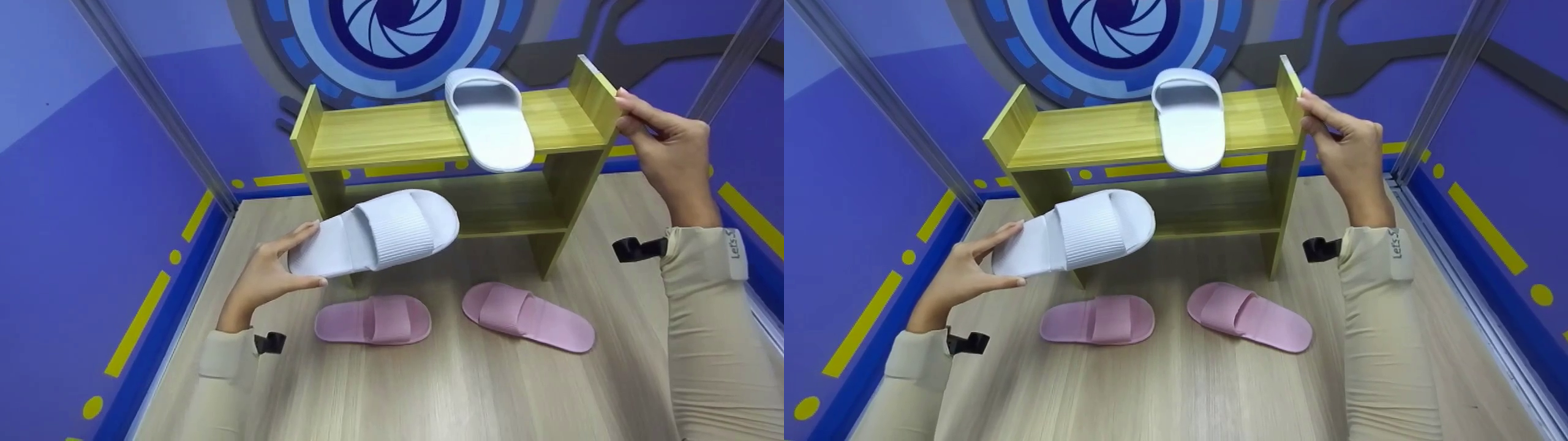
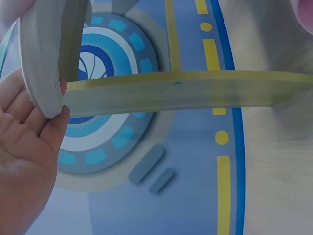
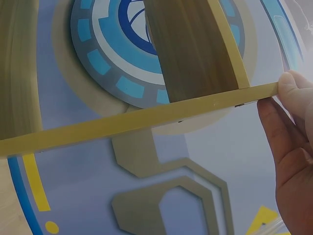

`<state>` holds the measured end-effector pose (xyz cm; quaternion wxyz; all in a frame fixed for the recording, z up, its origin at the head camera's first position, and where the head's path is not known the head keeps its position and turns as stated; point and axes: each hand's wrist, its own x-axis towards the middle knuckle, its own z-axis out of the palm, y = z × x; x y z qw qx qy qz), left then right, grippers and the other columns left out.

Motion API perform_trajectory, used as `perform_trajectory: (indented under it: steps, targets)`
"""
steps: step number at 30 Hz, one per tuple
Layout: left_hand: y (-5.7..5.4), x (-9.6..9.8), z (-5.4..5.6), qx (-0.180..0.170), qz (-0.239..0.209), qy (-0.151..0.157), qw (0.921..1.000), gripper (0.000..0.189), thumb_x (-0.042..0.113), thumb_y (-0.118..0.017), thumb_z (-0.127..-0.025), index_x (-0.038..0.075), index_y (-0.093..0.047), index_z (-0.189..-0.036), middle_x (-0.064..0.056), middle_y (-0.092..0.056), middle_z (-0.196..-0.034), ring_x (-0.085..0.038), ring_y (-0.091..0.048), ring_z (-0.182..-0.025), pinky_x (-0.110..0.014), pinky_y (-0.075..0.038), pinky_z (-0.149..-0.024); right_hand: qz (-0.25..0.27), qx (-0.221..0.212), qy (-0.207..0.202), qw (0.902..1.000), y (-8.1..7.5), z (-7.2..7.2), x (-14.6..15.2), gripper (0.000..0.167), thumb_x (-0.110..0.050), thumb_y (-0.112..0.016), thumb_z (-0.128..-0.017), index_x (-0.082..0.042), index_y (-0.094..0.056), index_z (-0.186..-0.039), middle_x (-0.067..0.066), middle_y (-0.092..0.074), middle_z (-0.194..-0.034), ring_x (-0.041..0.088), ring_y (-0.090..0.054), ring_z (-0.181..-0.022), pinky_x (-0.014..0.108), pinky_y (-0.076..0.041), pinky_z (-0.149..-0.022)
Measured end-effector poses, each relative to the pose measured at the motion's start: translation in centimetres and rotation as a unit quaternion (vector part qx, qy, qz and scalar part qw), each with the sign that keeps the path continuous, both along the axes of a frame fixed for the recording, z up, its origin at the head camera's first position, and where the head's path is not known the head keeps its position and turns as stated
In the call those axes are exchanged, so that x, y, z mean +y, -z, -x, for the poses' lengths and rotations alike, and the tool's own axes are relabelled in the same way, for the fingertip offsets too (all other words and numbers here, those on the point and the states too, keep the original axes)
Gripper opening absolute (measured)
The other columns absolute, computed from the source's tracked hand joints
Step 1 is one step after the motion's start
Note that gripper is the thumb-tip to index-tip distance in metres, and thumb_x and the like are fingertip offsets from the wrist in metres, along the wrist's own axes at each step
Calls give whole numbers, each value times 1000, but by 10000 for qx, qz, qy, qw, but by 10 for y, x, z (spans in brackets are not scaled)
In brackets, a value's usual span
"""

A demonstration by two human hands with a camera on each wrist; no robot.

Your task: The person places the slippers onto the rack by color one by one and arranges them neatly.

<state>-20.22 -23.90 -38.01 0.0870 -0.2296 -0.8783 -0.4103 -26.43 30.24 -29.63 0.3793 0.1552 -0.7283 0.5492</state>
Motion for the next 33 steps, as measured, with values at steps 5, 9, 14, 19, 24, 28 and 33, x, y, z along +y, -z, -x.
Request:
perform_trajectory:
  steps: [5,9,14,19,24,28,33]
  targets:
    - [-5,6,0,117,-90,73,9999,86,26,-92,-60,18,-55,-137,-5,-52,-142,-21,-47,-134,-9,-36,-102,-27,58,14,10000,0,0,1,24,7,-68,-83,5,-71,-107,2,-72,-109,8,-65,-110,13,-51,-88]
    - [-8,9,0,167,-74,65,9998,85,25,-92,-60,19,-55,-136,-4,-53,-141,-20,-47,-134,-13,-38,-103,12,34,-24,10000,-1,-1,-1,24,6,-67,-83,5,-71,-107,2,-72,-109,9,-65,-110,14,-51,-88]
    - [-13,12,1,178,-75,-23,9998,84,25,-92,-60,18,-56,-136,-2,-54,-140,-19,-48,-133,-33,-45,-104,173,-73,-78,9998,-4,-5,-4,23,6,-68,-83,5,-71,-107,5,-72,-110,8,-65,-110,13,-51,-87]
    - [-20,17,1,297,-151,-85,9994,83,24,-92,-60,15,-57,-134,-1,-55,-139,-19,-49,-132,-41,-47,-101,175,-94,-44,9998,-4,-5,-5,24,6,-68,-83,4,-71,-106,5,-71,-111,8,-65,-110,13,-51,-87]
    - [-25,20,0,434,-210,-112,9988,83,24,-93,-59,15,-58,-134,0,-55,-139,-17,-50,-131,-37,-48,-99,183,-76,-69,9998,-3,-5,-4,24,7,-68,-83,4,-71,-107,5,-71,-111,9,-65,-111,13,-51,-87]
    - [-28,22,-1,512,-213,-53,9984,84,23,-93,-59,15,-57,-134,0,-55,-140,-17,-50,-131,-22,-47,-99,133,-70,-39,9999,-3,-4,-4,24,6,-68,-83,4,-71,-107,5,-71,-111,8,-65,-111,13,-51,-87]
    - [-34,23,-3,616,-301,104,9976,85,20,-93,-58,14,-57,-135,-3,-55,-139,-20,-50,-131,-13,-43,-99,64,-61,-4,10000,-2,-3,-3,25,6,-67,-83,2,-71,-108,5,-71,-113,8,-65,-111,13,-50,-87]
